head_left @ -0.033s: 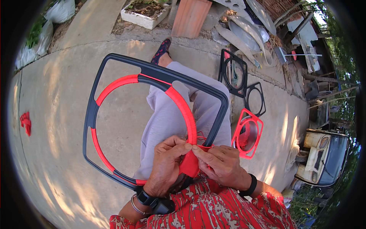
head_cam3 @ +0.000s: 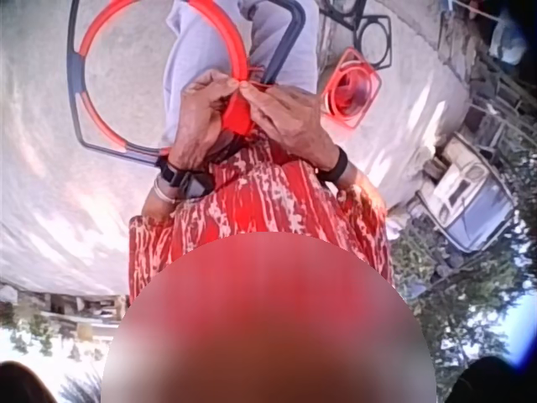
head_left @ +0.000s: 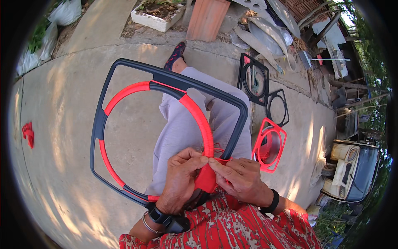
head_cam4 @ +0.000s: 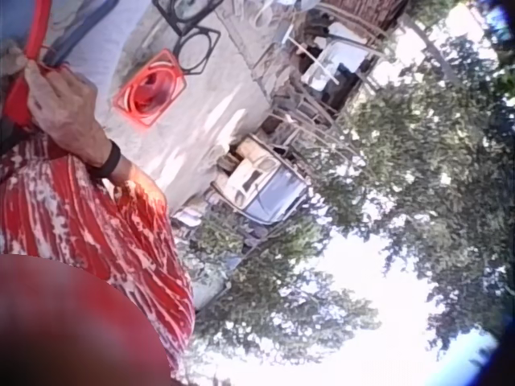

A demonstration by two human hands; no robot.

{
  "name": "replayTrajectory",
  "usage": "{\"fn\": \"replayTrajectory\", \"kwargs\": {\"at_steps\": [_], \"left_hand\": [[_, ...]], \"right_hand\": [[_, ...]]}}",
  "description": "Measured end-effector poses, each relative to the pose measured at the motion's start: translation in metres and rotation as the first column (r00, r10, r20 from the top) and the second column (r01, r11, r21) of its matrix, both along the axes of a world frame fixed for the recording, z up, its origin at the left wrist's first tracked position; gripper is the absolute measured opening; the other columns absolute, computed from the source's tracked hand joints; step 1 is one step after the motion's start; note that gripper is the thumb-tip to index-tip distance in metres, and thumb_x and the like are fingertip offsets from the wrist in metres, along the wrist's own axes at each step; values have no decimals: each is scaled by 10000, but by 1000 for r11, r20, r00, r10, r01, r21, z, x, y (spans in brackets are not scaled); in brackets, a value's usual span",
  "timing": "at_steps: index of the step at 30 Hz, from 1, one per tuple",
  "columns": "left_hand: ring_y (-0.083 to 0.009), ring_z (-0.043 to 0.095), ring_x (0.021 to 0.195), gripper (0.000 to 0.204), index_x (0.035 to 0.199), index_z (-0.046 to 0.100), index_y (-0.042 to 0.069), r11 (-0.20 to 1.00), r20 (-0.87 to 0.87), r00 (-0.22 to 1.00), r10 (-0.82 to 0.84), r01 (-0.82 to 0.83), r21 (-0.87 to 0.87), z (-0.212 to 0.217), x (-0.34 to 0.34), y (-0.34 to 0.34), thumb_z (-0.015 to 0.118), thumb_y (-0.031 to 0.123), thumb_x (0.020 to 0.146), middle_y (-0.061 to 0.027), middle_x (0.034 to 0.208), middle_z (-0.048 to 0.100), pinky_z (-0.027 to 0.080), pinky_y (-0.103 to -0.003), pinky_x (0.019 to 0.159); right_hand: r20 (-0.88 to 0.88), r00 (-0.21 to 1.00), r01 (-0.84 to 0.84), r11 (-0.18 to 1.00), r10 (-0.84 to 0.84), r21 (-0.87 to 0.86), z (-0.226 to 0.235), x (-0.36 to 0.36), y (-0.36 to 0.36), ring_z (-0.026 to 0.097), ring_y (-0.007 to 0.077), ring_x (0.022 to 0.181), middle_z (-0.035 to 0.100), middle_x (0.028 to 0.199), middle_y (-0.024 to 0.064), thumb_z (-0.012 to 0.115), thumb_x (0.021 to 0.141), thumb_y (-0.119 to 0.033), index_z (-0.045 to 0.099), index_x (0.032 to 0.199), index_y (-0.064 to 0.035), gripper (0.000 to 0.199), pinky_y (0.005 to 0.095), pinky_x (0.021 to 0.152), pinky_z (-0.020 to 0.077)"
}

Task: The person is wrapping a red cord around a circular portion of a black frame.

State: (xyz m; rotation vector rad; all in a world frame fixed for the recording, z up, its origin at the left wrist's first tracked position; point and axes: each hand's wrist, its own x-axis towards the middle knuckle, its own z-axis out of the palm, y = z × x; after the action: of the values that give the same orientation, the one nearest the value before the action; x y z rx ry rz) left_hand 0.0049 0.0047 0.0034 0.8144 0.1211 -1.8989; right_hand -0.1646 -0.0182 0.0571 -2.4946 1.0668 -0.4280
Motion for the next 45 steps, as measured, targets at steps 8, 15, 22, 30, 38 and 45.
{"fn": "replayTrajectory", "kwargs": {"at_steps": [8,15,22,30,38,45], "left_hand": [[-94,615,676,41,833,619,9,999,29,1000,4,-5,39,2,7,2,646,-20,824,-51,795,662,497,-230,634],[-102,621,675,49,836,615,8,999,10,1000,-25,24,44,8,7,2,654,-21,825,-66,815,666,506,-238,628],[-106,626,697,50,849,612,9,998,-10,999,-37,38,50,4,5,3,654,-15,835,-67,830,666,513,-239,658],[-95,625,714,60,871,609,0,997,8,997,-71,71,37,4,5,2,659,-7,838,-61,823,666,507,-226,668],[-118,647,766,120,934,610,-24,998,25,998,-60,59,36,10,-1,-5,666,-26,828,-87,875,678,530,-246,725],[-153,666,807,231,1046,593,-63,995,-24,996,-83,84,54,6,2,-3,660,-46,826,-124,927,681,556,-278,773]], "right_hand": [[334,629,391,657,-702,644,-6,-12,11,472,65,512,515,619,-33,628,897,-95,626,1061,1,190,230,476,375],[94,675,-151,-12,-732,988,-32,-22,-41,382,19,551,463,643,-78,570,956,-285,634,1004,1,297,195,490,300],[84,787,-158,-68,-612,985,-52,-19,-52,511,30,635,574,732,-46,659,878,-294,666,893,-47,248,200,557,404],[-18,779,-143,-204,-627,968,-54,-15,-46,465,15,592,533,685,-62,666,828,-229,615,805,-54,184,194,515,344],[21,788,-50,-30,-615,998,-35,-15,-49,454,9,598,522,677,-63,640,849,-192,578,765,-73,159,192,537,342],[120,763,-70,102,-635,992,-27,-17,-44,463,0,645,537,715,-65,629,866,-167,574,773,-56,155,176,569,345]]}}
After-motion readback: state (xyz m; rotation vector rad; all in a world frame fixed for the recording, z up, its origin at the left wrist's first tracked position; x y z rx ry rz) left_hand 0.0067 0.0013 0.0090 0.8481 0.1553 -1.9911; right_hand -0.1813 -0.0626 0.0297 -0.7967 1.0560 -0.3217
